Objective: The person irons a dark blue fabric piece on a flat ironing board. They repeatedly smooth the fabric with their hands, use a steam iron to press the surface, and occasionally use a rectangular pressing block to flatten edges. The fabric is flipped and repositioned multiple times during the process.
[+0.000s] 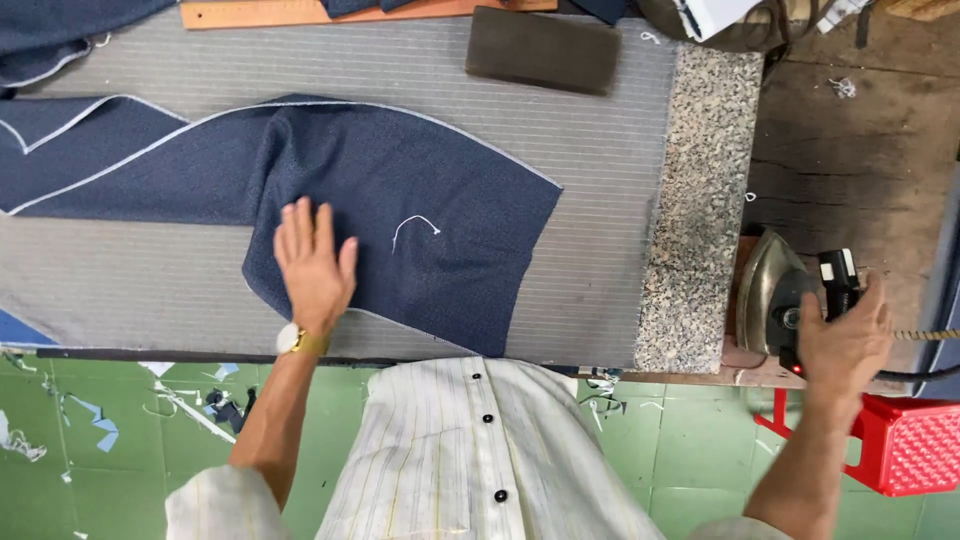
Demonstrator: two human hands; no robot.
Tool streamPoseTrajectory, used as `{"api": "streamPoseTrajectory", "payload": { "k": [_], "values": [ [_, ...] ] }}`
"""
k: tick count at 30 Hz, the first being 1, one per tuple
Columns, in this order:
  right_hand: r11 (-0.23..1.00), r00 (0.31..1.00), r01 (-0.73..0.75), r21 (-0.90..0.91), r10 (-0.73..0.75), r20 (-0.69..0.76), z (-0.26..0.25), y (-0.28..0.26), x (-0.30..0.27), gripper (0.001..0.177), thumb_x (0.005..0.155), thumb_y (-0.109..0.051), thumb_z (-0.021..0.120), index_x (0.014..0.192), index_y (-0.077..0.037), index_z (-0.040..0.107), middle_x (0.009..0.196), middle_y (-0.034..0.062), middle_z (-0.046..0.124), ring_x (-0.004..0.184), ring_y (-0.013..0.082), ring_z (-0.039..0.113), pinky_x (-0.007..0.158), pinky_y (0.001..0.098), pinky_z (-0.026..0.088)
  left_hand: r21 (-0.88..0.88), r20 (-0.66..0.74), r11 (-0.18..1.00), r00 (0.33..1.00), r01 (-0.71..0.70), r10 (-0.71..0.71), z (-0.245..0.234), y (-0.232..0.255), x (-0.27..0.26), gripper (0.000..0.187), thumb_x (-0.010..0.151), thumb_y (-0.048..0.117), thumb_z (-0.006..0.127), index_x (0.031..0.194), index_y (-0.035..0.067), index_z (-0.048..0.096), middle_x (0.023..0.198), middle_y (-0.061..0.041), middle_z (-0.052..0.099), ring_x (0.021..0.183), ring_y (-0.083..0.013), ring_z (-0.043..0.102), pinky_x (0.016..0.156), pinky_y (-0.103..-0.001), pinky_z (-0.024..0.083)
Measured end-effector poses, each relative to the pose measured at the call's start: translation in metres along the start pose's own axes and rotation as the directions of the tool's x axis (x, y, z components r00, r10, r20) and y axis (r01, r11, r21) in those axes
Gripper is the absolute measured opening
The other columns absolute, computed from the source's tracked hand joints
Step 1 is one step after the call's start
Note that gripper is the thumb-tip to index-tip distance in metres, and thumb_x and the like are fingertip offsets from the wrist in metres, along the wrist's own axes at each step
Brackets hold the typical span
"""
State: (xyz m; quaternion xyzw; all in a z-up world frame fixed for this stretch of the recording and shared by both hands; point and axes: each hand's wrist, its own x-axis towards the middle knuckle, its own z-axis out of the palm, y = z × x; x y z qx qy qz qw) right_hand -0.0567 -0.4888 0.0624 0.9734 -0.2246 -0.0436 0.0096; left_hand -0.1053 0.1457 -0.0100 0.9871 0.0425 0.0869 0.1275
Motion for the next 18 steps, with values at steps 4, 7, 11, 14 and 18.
{"api": "streamPoseTrajectory", "payload": {
  "k": [4, 7, 11, 14, 18],
  "values": [
    [0.996, 0.958, 0.019, 0.087, -0.043, 0.282, -0.013, 0.020, 0.024, 0.072, 0.105, -0.038, 0.064, 0.161, -0.002, 0.035, 0.142, 0.0411, 0.052, 0.127, 0.0604, 0.049, 0.100, 0.0710, 0.040, 0.061, -0.034, 0.996, 0.997, 0.069, -0.067, -0.002, -0.016, -0.022, 0.059, 0.109, 0.038, 0.046, 0.152, -0.003, 0.049, 0.160, -0.029, 0.038, 0.148, -0.0480, 0.031, 0.119, -0.059, 0.027],
    [0.942, 0.907, -0.110, 0.318, -0.036, 0.420, 0.003, 0.030, 0.043, 0.049, 0.110, -0.033, 0.063, 0.138, 0.001, 0.041, 0.119, 0.0298, 0.056, 0.097, 0.0427, 0.053, 0.078, 0.0552, 0.047, 0.032, -0.045, 0.994, 0.994, 0.104, -0.102, -0.001, -0.019, -0.027, 0.059, 0.110, 0.038, 0.045, 0.153, -0.003, 0.046, 0.160, -0.030, 0.035, 0.148, -0.0485, 0.030, 0.118, -0.059, 0.028],
    [0.876, 0.905, -0.165, 0.454, -0.049, 0.423, 0.021, 0.048, 0.057, 0.035, 0.110, -0.032, 0.071, 0.096, -0.003, 0.056, 0.061, 0.0135, 0.054, 0.048, 0.0223, 0.048, 0.048, 0.0389, 0.042, -0.040, -0.096, 0.991, 0.986, 0.130, -0.134, -0.001, -0.030, -0.035, 0.060, 0.110, 0.038, 0.046, 0.151, -0.007, 0.045, 0.159, -0.031, 0.037, 0.146, -0.0500, 0.032, 0.118, -0.059, 0.027],
    [0.926, 0.935, -0.061, 0.372, -0.078, 0.347, 0.010, 0.053, 0.038, 0.037, 0.110, -0.035, 0.070, 0.090, -0.006, 0.058, 0.062, 0.0130, 0.058, 0.055, 0.0271, 0.055, 0.064, 0.0427, 0.045, -0.042, -0.162, 0.977, 0.963, 0.211, -0.215, -0.012, -0.058, -0.055, 0.057, 0.110, 0.034, 0.049, 0.152, -0.004, 0.047, 0.160, -0.029, 0.038, 0.146, -0.0501, 0.033, 0.113, -0.063, 0.029],
    [0.901, 0.929, -0.216, 0.376, 0.072, 0.362, -0.037, 0.023, -0.004, 0.043, 0.104, -0.041, 0.076, 0.089, -0.005, 0.056, 0.061, 0.0121, 0.054, 0.050, 0.0233, 0.048, 0.052, 0.0396, 0.042, -0.108, -0.217, 0.944, 0.920, 0.311, -0.327, -0.030, -0.101, -0.079, 0.058, 0.113, 0.034, 0.046, 0.151, -0.009, 0.045, 0.158, -0.034, 0.039, 0.146, -0.0499, 0.032, 0.119, -0.063, 0.024]
  ]
}}
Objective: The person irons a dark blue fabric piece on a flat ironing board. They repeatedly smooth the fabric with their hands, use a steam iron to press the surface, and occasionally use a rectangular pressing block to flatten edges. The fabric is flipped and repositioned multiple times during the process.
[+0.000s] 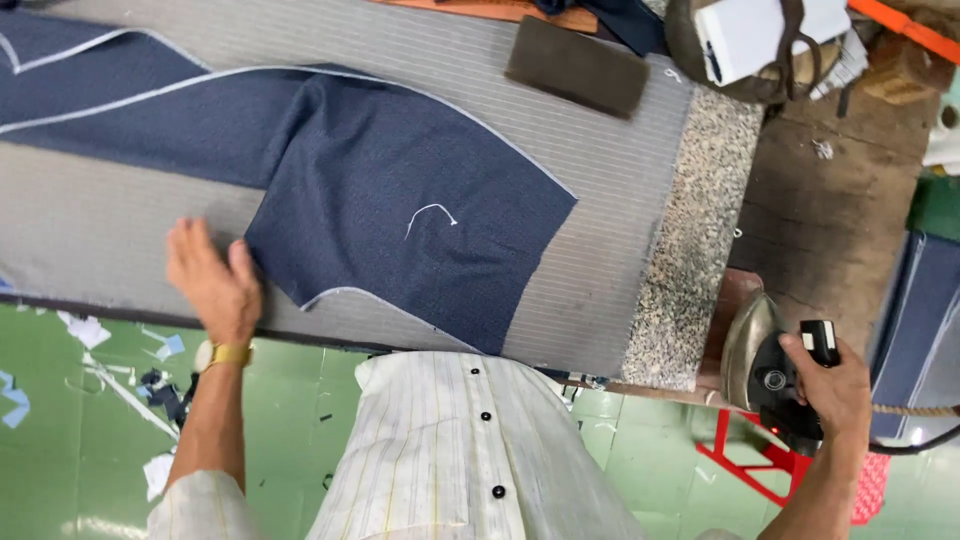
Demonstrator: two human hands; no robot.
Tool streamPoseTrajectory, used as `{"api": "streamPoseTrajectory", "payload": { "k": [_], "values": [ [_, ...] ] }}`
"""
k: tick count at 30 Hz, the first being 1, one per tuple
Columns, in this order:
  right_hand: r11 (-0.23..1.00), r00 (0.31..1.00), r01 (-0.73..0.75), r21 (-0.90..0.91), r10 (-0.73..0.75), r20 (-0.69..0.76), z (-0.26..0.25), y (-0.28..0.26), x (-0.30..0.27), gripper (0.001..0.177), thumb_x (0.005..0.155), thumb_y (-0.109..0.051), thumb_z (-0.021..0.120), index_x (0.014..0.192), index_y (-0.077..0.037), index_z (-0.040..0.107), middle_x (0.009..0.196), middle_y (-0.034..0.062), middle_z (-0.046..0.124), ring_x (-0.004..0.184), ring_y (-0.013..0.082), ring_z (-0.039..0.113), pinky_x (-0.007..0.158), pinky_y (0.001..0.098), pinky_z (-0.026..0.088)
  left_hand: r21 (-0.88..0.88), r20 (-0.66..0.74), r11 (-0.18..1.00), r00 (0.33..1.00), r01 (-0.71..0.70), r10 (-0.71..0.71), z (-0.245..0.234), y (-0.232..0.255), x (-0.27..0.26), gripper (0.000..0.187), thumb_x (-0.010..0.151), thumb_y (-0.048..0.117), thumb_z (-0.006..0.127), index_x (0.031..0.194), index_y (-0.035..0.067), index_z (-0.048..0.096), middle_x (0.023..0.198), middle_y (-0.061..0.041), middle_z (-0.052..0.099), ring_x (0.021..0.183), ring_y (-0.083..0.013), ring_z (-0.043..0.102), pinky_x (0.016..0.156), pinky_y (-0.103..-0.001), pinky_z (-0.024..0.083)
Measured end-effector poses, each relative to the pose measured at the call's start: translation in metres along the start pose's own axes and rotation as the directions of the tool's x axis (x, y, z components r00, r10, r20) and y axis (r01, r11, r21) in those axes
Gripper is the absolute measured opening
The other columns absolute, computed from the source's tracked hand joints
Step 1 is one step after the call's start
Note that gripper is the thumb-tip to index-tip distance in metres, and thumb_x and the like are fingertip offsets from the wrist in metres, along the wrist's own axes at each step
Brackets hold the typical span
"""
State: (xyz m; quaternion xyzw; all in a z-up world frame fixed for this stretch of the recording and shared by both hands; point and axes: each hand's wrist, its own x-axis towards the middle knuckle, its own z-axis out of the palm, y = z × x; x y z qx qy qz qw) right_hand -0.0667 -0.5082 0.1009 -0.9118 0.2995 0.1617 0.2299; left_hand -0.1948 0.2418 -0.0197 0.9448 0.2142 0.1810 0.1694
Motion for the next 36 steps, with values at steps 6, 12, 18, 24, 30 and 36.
{"api": "streamPoseTrajectory", "payload": {
  "k": [6, 12, 18, 24, 30, 36],
  "values": [
    [0.985, 0.999, 0.029, -0.172, -0.032, -0.014, 0.013, -0.065, -0.057, 0.069, 0.090, -0.054, 0.070, 0.140, -0.007, 0.066, 0.125, 0.0249, 0.067, 0.112, 0.0415, 0.060, 0.094, 0.0508, 0.045, 0.057, -0.027, 0.994, 0.996, -0.088, 0.090, 0.002, -0.018, 0.022, 0.056, 0.116, 0.031, 0.044, 0.150, -0.013, 0.047, 0.155, -0.035, 0.043, 0.143, -0.0501, 0.034, 0.113, -0.061, 0.028],
    [0.945, 0.958, 0.287, -0.155, -0.284, 0.042, 0.080, -0.149, -0.076, 0.066, 0.079, -0.060, 0.087, 0.119, -0.008, 0.074, 0.101, 0.0246, 0.074, 0.101, 0.0445, 0.070, 0.088, 0.0490, 0.054, 0.136, -0.004, 0.964, 0.973, -0.228, 0.231, 0.039, -0.027, 0.037, 0.053, 0.103, 0.027, 0.068, 0.144, -0.004, 0.058, 0.152, -0.032, 0.047, 0.138, -0.0514, 0.040, 0.106, -0.059, 0.030],
    [0.821, 0.830, 0.532, -0.208, -0.457, 0.320, 0.147, -0.303, -0.118, 0.061, 0.085, -0.063, 0.075, 0.091, -0.002, 0.071, 0.081, 0.0226, 0.074, 0.089, 0.0433, 0.072, 0.079, 0.0473, 0.054, 0.116, 0.001, 0.984, 0.991, -0.135, 0.136, 0.035, -0.020, 0.035, 0.048, 0.106, 0.030, 0.063, 0.142, -0.001, 0.059, 0.152, -0.030, 0.048, 0.139, -0.0483, 0.042, 0.109, -0.058, 0.029],
    [0.457, 0.538, 0.843, -0.285, -0.716, 0.445, 0.211, -0.413, -0.115, 0.056, 0.089, -0.063, 0.069, 0.108, -0.011, 0.071, 0.086, 0.0241, 0.075, 0.089, 0.0446, 0.075, 0.076, 0.0528, 0.058, 0.110, -0.020, 0.989, 0.995, -0.095, 0.097, 0.034, -0.018, 0.037, 0.045, 0.107, 0.034, 0.063, 0.139, 0.003, 0.059, 0.151, -0.027, 0.049, 0.139, -0.0445, 0.043, 0.109, -0.056, 0.030],
    [0.228, 0.291, 0.952, -0.206, -0.883, 0.369, 0.249, -0.493, -0.074, 0.058, 0.091, -0.063, 0.077, 0.093, -0.006, 0.072, 0.073, 0.0225, 0.073, 0.075, 0.0446, 0.075, 0.063, 0.0512, 0.059, 0.097, -0.004, 0.993, 0.998, -0.064, 0.065, 0.034, -0.016, 0.038, 0.043, 0.107, 0.035, 0.063, 0.137, 0.004, 0.060, 0.153, -0.025, 0.047, 0.141, -0.0423, 0.041, 0.111, -0.055, 0.029],
    [0.269, 0.368, 0.927, -0.263, -0.793, 0.486, 0.250, -0.501, -0.059, 0.063, 0.086, -0.078, 0.075, 0.091, -0.015, 0.075, 0.073, 0.0144, 0.072, 0.075, 0.0378, 0.074, 0.065, 0.0455, 0.057, 0.078, 0.015, 0.994, 0.997, -0.078, 0.077, 0.031, -0.015, 0.037, 0.043, 0.107, 0.033, 0.064, 0.137, 0.003, 0.060, 0.153, -0.025, 0.046, 0.141, -0.0427, 0.040, 0.110, -0.055, 0.029]
  ]
}}
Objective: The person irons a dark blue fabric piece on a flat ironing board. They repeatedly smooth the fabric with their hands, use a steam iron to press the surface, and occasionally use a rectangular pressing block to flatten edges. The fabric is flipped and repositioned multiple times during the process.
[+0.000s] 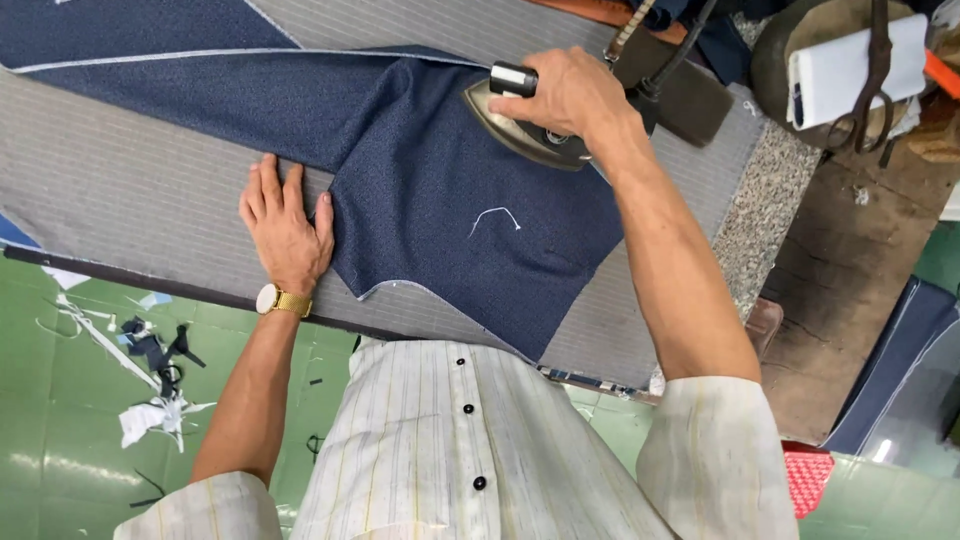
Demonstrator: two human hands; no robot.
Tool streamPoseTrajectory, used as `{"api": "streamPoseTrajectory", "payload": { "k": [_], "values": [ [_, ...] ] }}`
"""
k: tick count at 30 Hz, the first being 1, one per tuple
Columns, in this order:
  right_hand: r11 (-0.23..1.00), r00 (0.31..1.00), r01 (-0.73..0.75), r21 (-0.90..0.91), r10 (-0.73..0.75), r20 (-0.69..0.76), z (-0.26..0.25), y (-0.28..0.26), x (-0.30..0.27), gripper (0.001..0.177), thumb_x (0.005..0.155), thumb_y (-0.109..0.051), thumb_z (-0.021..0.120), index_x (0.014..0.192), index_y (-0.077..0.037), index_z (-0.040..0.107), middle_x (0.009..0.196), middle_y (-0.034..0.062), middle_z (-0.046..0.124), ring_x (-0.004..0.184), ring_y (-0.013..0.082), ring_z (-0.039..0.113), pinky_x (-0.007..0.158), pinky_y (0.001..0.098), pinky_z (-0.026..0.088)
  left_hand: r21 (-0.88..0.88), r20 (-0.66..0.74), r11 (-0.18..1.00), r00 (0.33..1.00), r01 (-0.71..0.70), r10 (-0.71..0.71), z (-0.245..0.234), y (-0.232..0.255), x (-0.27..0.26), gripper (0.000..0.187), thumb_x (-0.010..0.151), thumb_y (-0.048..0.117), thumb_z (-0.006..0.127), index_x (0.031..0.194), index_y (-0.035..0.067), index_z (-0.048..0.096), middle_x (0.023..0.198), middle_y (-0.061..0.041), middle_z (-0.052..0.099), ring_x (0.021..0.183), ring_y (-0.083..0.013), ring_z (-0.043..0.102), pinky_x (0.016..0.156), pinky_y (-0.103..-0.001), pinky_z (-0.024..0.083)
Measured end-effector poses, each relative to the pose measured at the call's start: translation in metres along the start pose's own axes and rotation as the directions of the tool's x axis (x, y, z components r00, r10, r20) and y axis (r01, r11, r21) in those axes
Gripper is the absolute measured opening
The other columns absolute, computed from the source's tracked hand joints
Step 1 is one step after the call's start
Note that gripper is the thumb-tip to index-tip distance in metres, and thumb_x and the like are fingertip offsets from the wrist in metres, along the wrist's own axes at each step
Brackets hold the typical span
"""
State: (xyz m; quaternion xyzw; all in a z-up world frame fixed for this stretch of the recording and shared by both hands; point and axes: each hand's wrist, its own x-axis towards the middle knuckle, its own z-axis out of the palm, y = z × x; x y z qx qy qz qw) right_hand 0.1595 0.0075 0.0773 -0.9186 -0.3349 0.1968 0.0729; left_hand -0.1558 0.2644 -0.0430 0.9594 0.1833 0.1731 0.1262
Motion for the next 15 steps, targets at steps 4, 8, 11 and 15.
{"api": "streamPoseTrajectory", "payload": {
  "k": [4, 8, 11, 15],
  "values": [
    [0.988, 0.969, -0.020, 0.156, -0.019, 0.247, -0.008, -0.003, -0.035, 0.044, 0.090, -0.055, 0.076, 0.105, -0.014, 0.075, 0.081, 0.0108, 0.074, 0.069, 0.0278, 0.071, 0.060, 0.0367, 0.056, 0.007, 0.016, 1.000, 1.000, 0.004, -0.004, -0.006, 0.005, 0.004, 0.046, 0.108, 0.035, 0.059, 0.140, 0.003, 0.059, 0.155, -0.025, 0.044, 0.141, -0.0443, 0.040, 0.110, -0.057, 0.030],
    [0.979, 0.894, -0.098, 0.179, 0.007, 0.448, -0.009, -0.011, -0.089, 0.045, 0.090, -0.046, 0.074, 0.132, -0.032, 0.068, 0.088, 0.0003, 0.077, 0.059, 0.0149, 0.062, 0.053, 0.0259, 0.048, -0.053, 0.045, 0.998, 0.999, 0.025, -0.023, -0.008, 0.003, 0.003, 0.047, 0.107, 0.033, 0.056, 0.140, -0.001, 0.059, 0.155, -0.027, 0.044, 0.142, -0.0471, 0.039, 0.111, -0.059, 0.030],
    [0.985, 0.880, -0.094, 0.142, 0.015, 0.476, 0.004, -0.006, -0.123, 0.055, 0.089, -0.047, 0.075, 0.138, -0.026, 0.063, 0.104, 0.0033, 0.079, 0.074, 0.0211, 0.074, 0.063, 0.0327, 0.060, -0.129, -0.097, 0.990, 0.994, -0.063, 0.051, -0.025, 0.017, 0.015, 0.040, 0.110, 0.028, 0.053, 0.131, -0.004, 0.064, 0.148, -0.028, 0.044, 0.133, -0.0455, 0.041, 0.107, -0.061, 0.032],
    [0.988, 0.863, -0.111, 0.109, 0.041, 0.503, 0.021, -0.004, -0.157, 0.047, 0.091, -0.050, 0.072, 0.130, -0.024, 0.066, 0.103, 0.0026, 0.077, 0.076, 0.0204, 0.074, 0.062, 0.0327, 0.061, -0.178, -0.149, 0.958, 0.968, -0.226, 0.201, -0.042, 0.066, 0.069, 0.036, 0.112, 0.024, 0.052, 0.126, -0.007, 0.063, 0.142, -0.028, 0.050, 0.131, -0.0460, 0.041, 0.111, -0.058, 0.033]
  ]
}}
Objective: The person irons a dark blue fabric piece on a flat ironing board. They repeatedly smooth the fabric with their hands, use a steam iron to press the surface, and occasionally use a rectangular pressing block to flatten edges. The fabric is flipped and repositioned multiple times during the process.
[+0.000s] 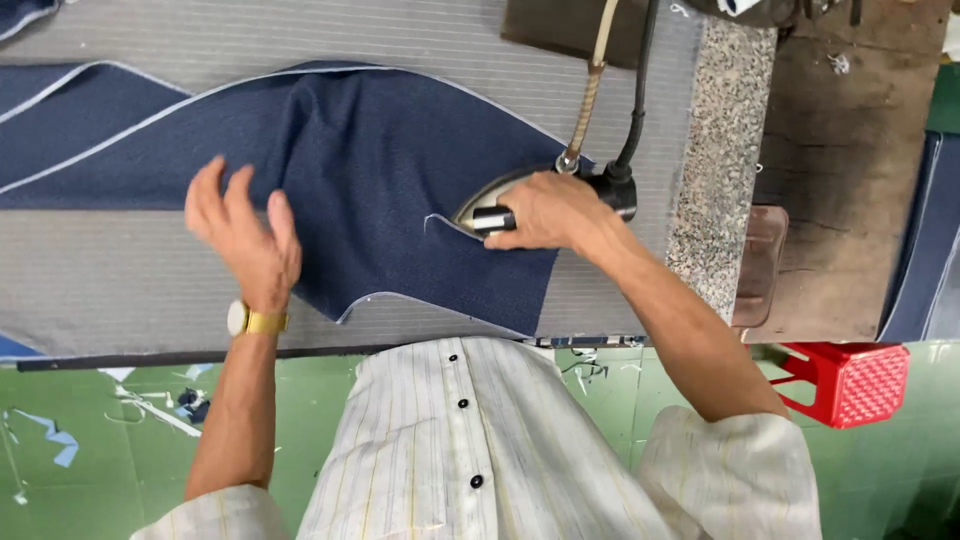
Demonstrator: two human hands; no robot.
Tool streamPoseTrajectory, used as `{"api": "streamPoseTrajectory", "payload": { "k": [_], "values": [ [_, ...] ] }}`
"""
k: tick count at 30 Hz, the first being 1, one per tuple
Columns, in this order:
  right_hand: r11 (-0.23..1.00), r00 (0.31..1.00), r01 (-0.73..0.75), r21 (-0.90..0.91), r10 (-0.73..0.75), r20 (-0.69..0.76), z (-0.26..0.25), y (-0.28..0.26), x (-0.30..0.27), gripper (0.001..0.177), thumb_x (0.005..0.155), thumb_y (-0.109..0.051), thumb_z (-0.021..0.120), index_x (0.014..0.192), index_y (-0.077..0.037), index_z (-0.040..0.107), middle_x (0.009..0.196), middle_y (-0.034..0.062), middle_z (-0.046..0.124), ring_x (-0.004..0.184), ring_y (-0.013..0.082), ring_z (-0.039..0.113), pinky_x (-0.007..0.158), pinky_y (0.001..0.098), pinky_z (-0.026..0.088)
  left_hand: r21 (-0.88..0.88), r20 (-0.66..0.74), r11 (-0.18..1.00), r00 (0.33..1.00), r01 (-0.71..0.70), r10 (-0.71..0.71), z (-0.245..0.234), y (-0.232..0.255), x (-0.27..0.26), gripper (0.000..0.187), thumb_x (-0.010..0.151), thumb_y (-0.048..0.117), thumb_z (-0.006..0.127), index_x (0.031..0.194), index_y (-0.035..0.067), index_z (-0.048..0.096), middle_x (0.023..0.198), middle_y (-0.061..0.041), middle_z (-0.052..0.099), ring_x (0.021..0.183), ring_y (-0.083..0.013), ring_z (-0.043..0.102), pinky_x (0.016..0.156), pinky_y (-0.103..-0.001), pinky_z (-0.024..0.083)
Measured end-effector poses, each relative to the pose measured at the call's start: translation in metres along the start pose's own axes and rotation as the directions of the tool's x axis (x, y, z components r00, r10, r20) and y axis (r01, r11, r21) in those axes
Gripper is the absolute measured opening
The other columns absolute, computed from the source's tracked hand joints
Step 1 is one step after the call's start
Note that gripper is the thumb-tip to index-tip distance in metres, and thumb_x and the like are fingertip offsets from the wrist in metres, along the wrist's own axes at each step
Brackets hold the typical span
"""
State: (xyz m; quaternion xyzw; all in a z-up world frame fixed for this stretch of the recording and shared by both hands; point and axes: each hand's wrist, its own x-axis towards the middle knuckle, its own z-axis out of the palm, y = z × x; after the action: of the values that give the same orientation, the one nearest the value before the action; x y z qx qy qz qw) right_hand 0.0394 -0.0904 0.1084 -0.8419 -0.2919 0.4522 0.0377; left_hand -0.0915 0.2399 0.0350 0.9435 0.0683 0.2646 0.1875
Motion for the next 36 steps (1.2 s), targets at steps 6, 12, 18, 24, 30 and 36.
{"api": "streamPoseTrajectory", "payload": {
  "k": [6, 12, 18, 24, 30, 36],
  "values": [
    [1.000, 1.000, -0.009, 0.030, 0.009, -0.014, 0.027, -0.003, -0.017, 0.030, 0.096, -0.046, 0.072, 0.109, -0.019, 0.070, 0.087, 0.0029, 0.073, 0.066, 0.0183, 0.071, 0.060, 0.0310, 0.062, -0.178, 0.055, 0.942, 0.953, -0.285, 0.298, 0.071, 0.055, 0.088, 0.036, 0.105, 0.026, 0.066, 0.124, -0.004, 0.063, 0.136, -0.024, 0.054, 0.125, -0.0443, 0.051, 0.108, -0.055, 0.037],
    [0.998, 0.994, -0.070, 0.000, 0.070, 0.085, 0.051, -0.007, -0.026, 0.051, 0.099, -0.061, 0.061, 0.109, -0.012, 0.067, 0.077, 0.0031, 0.067, 0.058, 0.0152, 0.061, 0.048, 0.0258, 0.051, -0.241, 0.321, 0.842, 0.779, -0.483, 0.539, 0.171, 0.130, 0.143, 0.068, 0.092, 0.036, 0.077, 0.140, -0.006, 0.052, 0.146, -0.027, 0.050, 0.134, -0.0460, 0.045, 0.112, -0.059, 0.034],
    [0.990, 0.996, -0.082, 0.112, 0.084, -0.018, 0.087, -0.005, -0.046, 0.053, 0.096, -0.062, 0.064, 0.103, -0.010, 0.070, 0.093, 0.0153, 0.075, 0.089, 0.0367, 0.073, 0.076, 0.0488, 0.058, -0.188, 0.601, 0.788, 0.566, -0.586, 0.565, 0.249, 0.191, 0.178, 0.099, 0.090, 0.055, 0.074, 0.156, -0.005, 0.033, 0.161, -0.028, 0.031, 0.147, -0.0436, 0.028, 0.120, -0.055, 0.019],
    [0.962, 0.985, -0.168, 0.216, 0.172, -0.003, 0.102, 0.007, -0.083, 0.057, 0.096, -0.064, 0.060, 0.112, -0.010, 0.068, 0.098, 0.0210, 0.074, 0.095, 0.0417, 0.072, 0.083, 0.0521, 0.054, -0.039, 0.838, 0.837, 0.438, -0.546, 0.325, 0.263, 0.217, 0.196, 0.099, 0.091, 0.062, 0.063, 0.163, 0.010, 0.018, 0.167, -0.017, 0.026, 0.153, -0.0345, 0.020, 0.122, -0.052, 0.009],
    [0.889, 0.949, -0.302, 0.344, 0.313, 0.025, 0.119, 0.036, -0.116, 0.052, 0.094, -0.065, 0.057, 0.121, -0.022, 0.069, 0.104, 0.0086, 0.078, 0.101, 0.0314, 0.072, 0.088, 0.0468, 0.055, -0.113, 0.567, 0.830, 0.650, -0.547, 0.506, 0.250, 0.185, 0.160, 0.089, 0.060, 0.062, 0.089, 0.116, -0.002, 0.065, 0.133, -0.024, 0.048, 0.125, -0.0403, 0.040, 0.099, -0.049, 0.040],
    [0.793, 0.880, -0.470, 0.389, 0.455, 0.136, 0.107, 0.073, -0.141, 0.041, 0.096, -0.056, 0.060, 0.100, -0.017, 0.072, 0.075, 0.0057, 0.072, 0.061, 0.0202, 0.067, 0.067, 0.0339, 0.055, -0.472, 0.504, 0.758, 0.568, -0.450, 0.651, 0.164, 0.168, 0.070, 0.089, 0.060, 0.041, 0.080, 0.132, -0.007, 0.059, 0.115, -0.022, 0.051, 0.107, -0.0377, 0.046, 0.098, -0.050, 0.034]
  ]
}}
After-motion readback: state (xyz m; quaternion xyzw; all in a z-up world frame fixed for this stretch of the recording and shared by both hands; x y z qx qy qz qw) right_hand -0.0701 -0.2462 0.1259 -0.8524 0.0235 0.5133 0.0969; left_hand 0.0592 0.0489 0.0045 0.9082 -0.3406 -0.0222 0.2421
